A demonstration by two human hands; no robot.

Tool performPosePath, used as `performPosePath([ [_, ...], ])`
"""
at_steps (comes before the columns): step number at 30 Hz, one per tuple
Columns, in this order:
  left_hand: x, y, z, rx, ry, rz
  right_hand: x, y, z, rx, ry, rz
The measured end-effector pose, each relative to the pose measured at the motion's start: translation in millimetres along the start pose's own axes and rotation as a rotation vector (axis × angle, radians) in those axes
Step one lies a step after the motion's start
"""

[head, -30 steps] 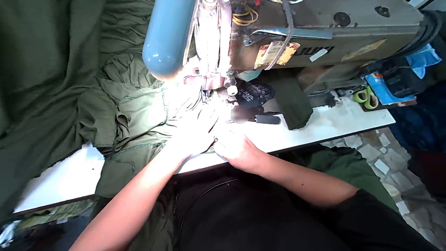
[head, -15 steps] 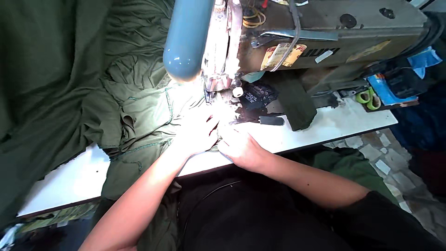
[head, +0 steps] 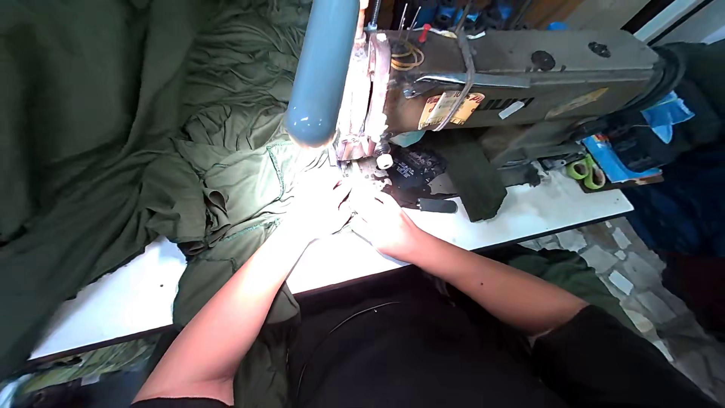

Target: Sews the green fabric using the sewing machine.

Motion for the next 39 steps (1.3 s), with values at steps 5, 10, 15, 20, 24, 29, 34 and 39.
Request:
performPosePath([
  [5,5,3,2,-0.066,-0.008,-0.059,7,-3,3,0.016,-0.092,0.033],
  [10,36,37,4,0.051,0.018,-0.008,7,-1,0,0.074,-0.172,0.053],
  [15,37,40,3,0.059,0.019,-0.009,7,1,2,0.105,-0.137,0.052],
  [20,34,37,6,0.023,0.035,-0.027,11,1,5,0.159,-0.126,0.051],
  [24,29,33,7,0.064,0.03,-0.013,17,-5,7,0.142,-0.131,0.068],
  [29,20,23,6,0.064,0.056,-0.045,27,-15,5,0.116,-0.174,0.144],
  [34,14,16,5,0.034,0.059,-0.078,35,-23,7,0.121,-0.166,0.153],
  [39,6,10,9,-0.014,0.04,-0.109,42,-25,8,0.232,-0.174,0.13],
])
Point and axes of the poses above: each hand's wrist, its own y-axis away from the middle knuckle, its own z-axis out of the palm, x = y × z, the point moved 7 cm from there along -y, towards the middle knuckle, and after that the axes turned 1 degree about y, right-handed, at the moved point
